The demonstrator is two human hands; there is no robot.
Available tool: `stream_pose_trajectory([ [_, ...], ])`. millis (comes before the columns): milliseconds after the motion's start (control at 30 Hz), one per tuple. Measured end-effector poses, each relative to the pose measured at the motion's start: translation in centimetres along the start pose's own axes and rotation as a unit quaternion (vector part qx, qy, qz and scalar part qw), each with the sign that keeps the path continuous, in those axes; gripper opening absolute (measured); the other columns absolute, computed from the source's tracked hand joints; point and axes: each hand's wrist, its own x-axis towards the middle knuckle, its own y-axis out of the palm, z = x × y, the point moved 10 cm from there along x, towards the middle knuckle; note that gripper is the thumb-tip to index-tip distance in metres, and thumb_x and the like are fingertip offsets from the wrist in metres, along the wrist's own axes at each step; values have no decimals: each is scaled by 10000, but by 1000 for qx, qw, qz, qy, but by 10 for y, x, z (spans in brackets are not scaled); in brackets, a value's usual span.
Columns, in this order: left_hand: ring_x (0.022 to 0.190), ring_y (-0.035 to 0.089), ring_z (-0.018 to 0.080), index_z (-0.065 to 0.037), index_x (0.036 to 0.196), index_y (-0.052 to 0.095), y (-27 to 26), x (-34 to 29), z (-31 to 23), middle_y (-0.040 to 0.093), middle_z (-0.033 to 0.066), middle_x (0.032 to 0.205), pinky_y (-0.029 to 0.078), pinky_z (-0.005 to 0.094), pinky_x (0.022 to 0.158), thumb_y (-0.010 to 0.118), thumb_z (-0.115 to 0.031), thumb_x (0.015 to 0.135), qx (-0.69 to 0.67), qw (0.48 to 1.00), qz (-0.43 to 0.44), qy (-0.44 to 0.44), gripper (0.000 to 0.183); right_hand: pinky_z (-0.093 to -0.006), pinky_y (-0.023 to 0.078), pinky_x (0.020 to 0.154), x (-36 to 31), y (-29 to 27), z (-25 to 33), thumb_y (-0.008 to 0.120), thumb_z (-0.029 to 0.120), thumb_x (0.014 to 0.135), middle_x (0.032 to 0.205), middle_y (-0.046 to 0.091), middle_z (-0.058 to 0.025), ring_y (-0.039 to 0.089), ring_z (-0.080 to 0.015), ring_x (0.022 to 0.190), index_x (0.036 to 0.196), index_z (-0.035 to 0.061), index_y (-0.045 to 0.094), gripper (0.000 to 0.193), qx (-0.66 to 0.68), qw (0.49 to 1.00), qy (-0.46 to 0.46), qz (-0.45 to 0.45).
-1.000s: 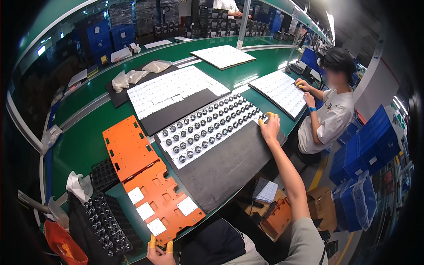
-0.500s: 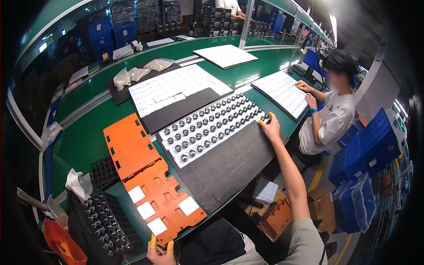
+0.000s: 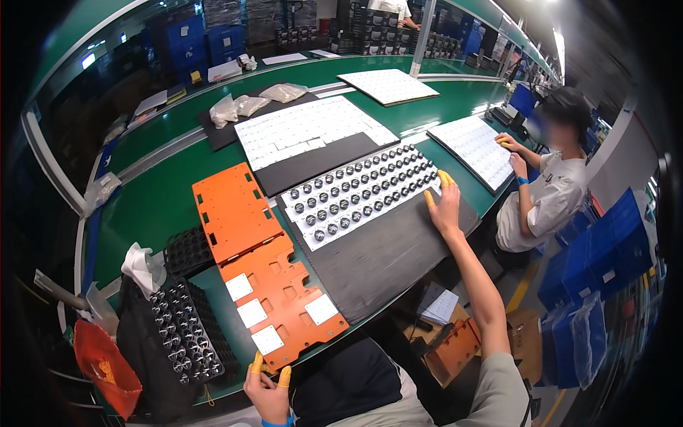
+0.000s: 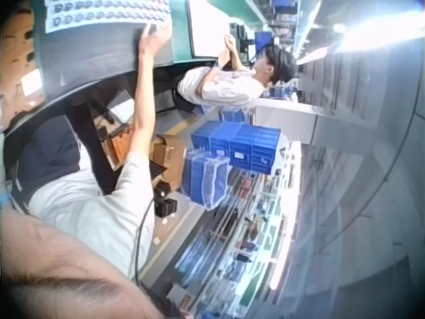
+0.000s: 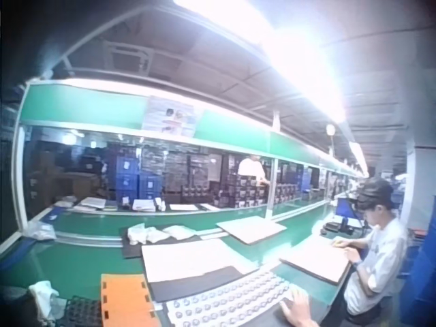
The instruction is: The person places small white square components into an orange fixture, then inserts cylindrical metal parts into the slots. They operate a press machine to secure the components and continue placing additional parts into the fixture.
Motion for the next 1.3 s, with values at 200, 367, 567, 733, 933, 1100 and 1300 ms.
stream_pose_trajectory([
  [200, 548, 396, 23, 50, 1255, 606, 4, 1, 30, 443, -24, 671, 332, 208, 436, 729, -43, 893, -40, 994, -14, -103, 394, -418, 485, 916, -26, -20, 110, 751, 63, 825, 1133, 628, -169, 592, -350, 1063, 1178, 21, 629, 375, 152, 983, -91, 48],
  [367, 521, 429, 34, 42, 1096, 594, 0, 12, 18, 470, -9, 665, 400, 231, 372, 714, -75, 917, -59, 978, -41, -196, 245, -367, 499, 554, -79, -39, 230, 776, 165, 837, 712, 642, -112, 637, -298, 623, 726, 30, 668, 206, 254, 939, -104, 205],
  [567, 517, 351, 222, 49, 785, 482, 5, 33, 7, 456, 121, 604, 333, 386, 503, 681, -159, 949, 25, 991, -61, -118, 331, -413, 480, 559, -126, -4, 291, 751, 398, 868, 604, 629, -152, 631, -328, 566, 707, 0, 664, 437, 297, 821, -17, 487],
  [733, 562, 323, 160, 47, 800, 490, 2, 40, -4, 430, 78, 609, 297, 361, 496, 651, -117, 964, -4, 992, -98, -84, 283, -448, 449, 581, -127, 2, 294, 714, 413, 899, 601, 609, -165, 600, -372, 599, 699, -1, 647, 464, 297, 812, -30, 502],
  [933, 591, 333, 102, 47, 852, 528, 14, 43, -36, 446, 22, 654, 300, 301, 501, 643, -113, 978, -76, 989, -121, -30, 234, -413, 433, 572, -134, 21, 286, 716, 350, 915, 578, 559, -150, 531, -266, 545, 708, -22, 655, 430, 357, 751, 11, 556],
  [1100, 597, 416, 78, 19, 911, 557, 69, 59, -25, 515, -24, 705, 333, 257, 509, 636, -141, 997, -272, 962, 13, -38, 198, -309, 340, 479, -157, 45, 285, 691, 268, 950, 562, 521, -20, 430, -90, 521, 765, -27, 690, 348, 414, 618, 121, 657],
  [1300, 558, 360, 14, -48, 891, 553, 76, 64, -15, 471, -52, 699, 252, 199, 467, 597, -199, 1028, -342, 934, 51, -94, 209, -272, 306, 463, -154, 34, 288, 686, 239, 954, 577, 501, 40, 393, -45, 515, 793, -22, 699, 307, 429, 631, 108, 637],
])
